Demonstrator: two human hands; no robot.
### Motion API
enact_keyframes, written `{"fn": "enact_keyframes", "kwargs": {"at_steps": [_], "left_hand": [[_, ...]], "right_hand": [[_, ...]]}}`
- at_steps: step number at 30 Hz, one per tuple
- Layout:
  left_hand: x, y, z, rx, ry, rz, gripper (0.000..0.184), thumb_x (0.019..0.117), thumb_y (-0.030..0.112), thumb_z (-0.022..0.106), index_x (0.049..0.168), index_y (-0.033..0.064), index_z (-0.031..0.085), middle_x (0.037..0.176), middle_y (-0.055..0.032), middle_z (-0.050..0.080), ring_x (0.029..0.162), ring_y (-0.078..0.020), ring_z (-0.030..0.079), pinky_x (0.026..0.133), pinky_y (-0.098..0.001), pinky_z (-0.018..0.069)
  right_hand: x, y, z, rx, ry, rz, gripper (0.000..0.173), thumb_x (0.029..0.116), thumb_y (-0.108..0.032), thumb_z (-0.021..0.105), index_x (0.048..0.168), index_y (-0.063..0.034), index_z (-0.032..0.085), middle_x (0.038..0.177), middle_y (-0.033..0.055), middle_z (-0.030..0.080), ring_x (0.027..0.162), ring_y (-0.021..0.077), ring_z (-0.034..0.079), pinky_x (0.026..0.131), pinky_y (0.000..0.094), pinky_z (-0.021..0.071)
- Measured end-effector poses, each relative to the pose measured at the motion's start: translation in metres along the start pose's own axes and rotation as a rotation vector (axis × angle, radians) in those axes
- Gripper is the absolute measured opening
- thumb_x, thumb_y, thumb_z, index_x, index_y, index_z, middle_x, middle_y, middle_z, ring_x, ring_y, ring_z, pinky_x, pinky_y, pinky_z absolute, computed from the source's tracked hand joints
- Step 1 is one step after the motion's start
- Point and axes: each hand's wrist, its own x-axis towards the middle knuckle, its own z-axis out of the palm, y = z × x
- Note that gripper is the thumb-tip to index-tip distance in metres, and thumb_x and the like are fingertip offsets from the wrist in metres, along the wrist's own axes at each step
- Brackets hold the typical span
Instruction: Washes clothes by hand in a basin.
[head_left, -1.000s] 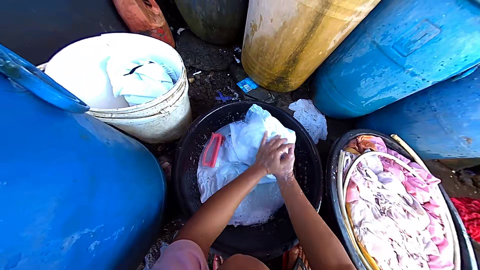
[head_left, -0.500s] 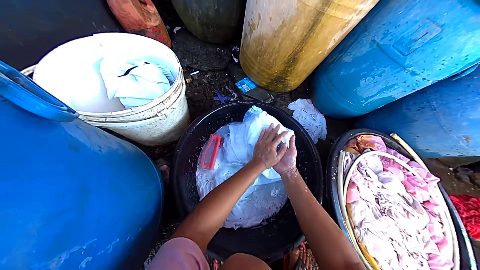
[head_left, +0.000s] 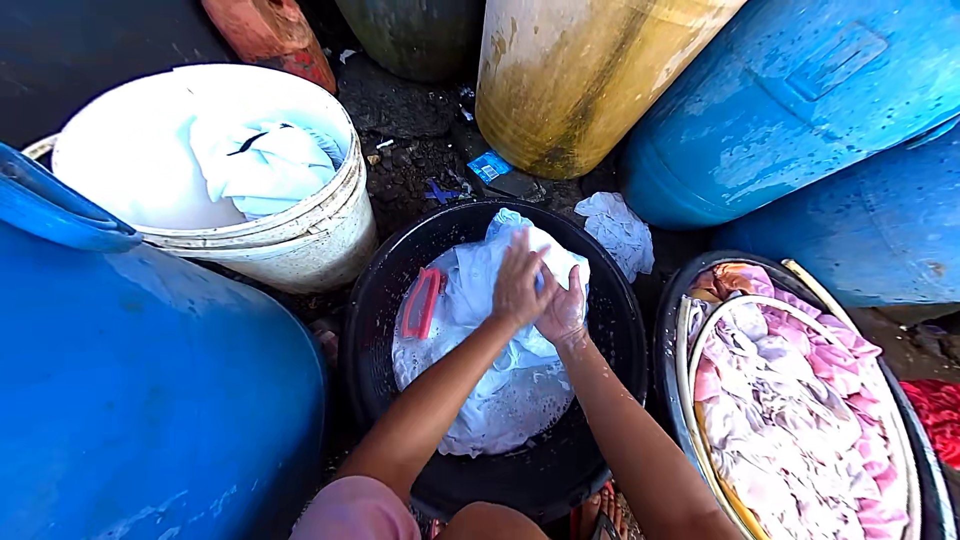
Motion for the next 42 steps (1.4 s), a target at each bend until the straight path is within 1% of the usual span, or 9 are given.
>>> {"fn": "enact_keyframes", "kwargs": {"at_steps": [6,10,11,15,19,25,29,36,42], "left_hand": [[0.023,-0.018,-0.012,0.011,-0.065,0.011,0.040,0.1014,0.026,0.054,0.132,0.0031,0.068,0.154,-0.0219,0.050,0.150,-0.0446,0.036,0.124,-0.0632,0.0208],[0.002,-0.015,0.004,0.047,-0.063,0.271,0.049,0.1036,0.039,0.041,0.119,0.0087,0.076,0.146,-0.0175,0.059,0.145,-0.0430,0.045,0.120,-0.0618,0.0301],[0.003,-0.019,0.004,0.060,-0.055,0.251,0.050,0.1043,0.039,0.039,0.118,0.0093,0.077,0.147,-0.0178,0.059,0.145,-0.0428,0.045,0.120,-0.0615,0.0304],[0.030,-0.022,-0.023,0.011,-0.026,-0.377,0.040,0.1076,0.019,0.041,0.134,0.0017,0.065,0.147,-0.0247,0.054,0.142,-0.0415,0.046,0.119,-0.0604,0.0305],[0.006,-0.010,-0.007,0.000,0.104,-0.469,0.047,0.1081,0.016,0.031,0.144,-0.0038,0.053,0.152,-0.0274,0.047,0.143,-0.0433,0.045,0.119,-0.0581,0.0326],[-0.003,-0.001,-0.007,-0.010,0.083,-0.502,0.046,0.1110,0.017,0.029,0.149,-0.0002,0.049,0.159,-0.0235,0.042,0.148,-0.0403,0.039,0.122,-0.0585,0.0249],[-0.007,-0.005,-0.007,-0.035,0.090,-0.467,0.047,0.1113,0.016,0.028,0.149,-0.0013,0.049,0.159,-0.0232,0.043,0.148,-0.0394,0.041,0.122,-0.0575,0.0263],[-0.010,-0.009,-0.021,-0.064,-0.001,-0.425,0.046,0.1111,0.016,0.032,0.150,-0.0033,0.047,0.156,-0.0253,0.045,0.147,-0.0399,0.042,0.121,-0.0545,0.0311],[-0.013,-0.033,-0.059,0.157,0.022,-0.392,0.041,0.1095,0.021,0.041,0.135,-0.0022,0.063,0.141,-0.0298,0.058,0.134,-0.0487,0.052,0.113,-0.0663,0.0360]], "right_hand": [[-0.002,0.000,-0.011,-0.086,-0.105,0.022,0.085,0.0993,-0.065,-0.007,0.158,-0.0169,0.032,0.147,0.0097,0.052,0.132,0.0198,0.052,0.108,0.0390,0.0438],[-0.002,-0.002,-0.001,-0.053,0.088,-0.007,0.079,0.1032,-0.064,0.001,0.131,-0.0114,0.053,0.112,0.0062,0.067,0.103,0.0141,0.065,0.087,0.0331,0.0544],[-0.003,-0.003,-0.006,-0.080,0.032,0.006,0.082,0.1026,-0.064,-0.002,0.146,-0.0113,0.045,0.132,0.0091,0.060,0.120,0.0168,0.058,0.100,0.0365,0.0487],[-0.009,0.000,-0.009,-0.440,-0.094,-0.054,0.072,0.1068,-0.050,-0.001,0.163,-0.0098,0.022,0.165,0.0169,0.027,0.151,0.0263,0.029,0.121,0.0423,0.0259],[-0.017,0.015,-0.003,-1.265,-0.046,-0.554,0.058,0.1040,-0.014,0.046,0.156,0.0063,0.030,0.162,0.0260,0.032,0.149,0.0334,0.035,0.120,0.0450,0.0337],[-0.003,0.028,-0.046,-2.042,-0.081,-1.205,0.041,0.0959,-0.013,0.055,0.135,-0.0036,0.066,0.144,0.0124,0.060,0.136,0.0422,0.053,0.110,0.0646,0.0390],[-0.017,0.008,-0.059,-2.273,-0.240,-1.161,0.042,0.0999,-0.026,0.057,0.137,-0.0061,0.065,0.135,0.0193,0.065,0.120,0.0410,0.064,0.098,0.0588,0.0501],[-0.049,-0.023,-0.006,-2.350,-0.436,-0.579,0.029,0.0952,0.008,0.053,0.119,0.0022,0.069,0.122,0.0234,0.067,0.117,0.0432,0.062,0.097,0.0607,0.0472],[-0.040,-0.071,-0.021,-1.538,-0.095,-0.514,0.026,0.1009,-0.015,0.063,0.111,0.0082,0.068,0.101,0.0217,0.072,0.092,0.0301,0.072,0.089,0.0471,0.0568]]}}
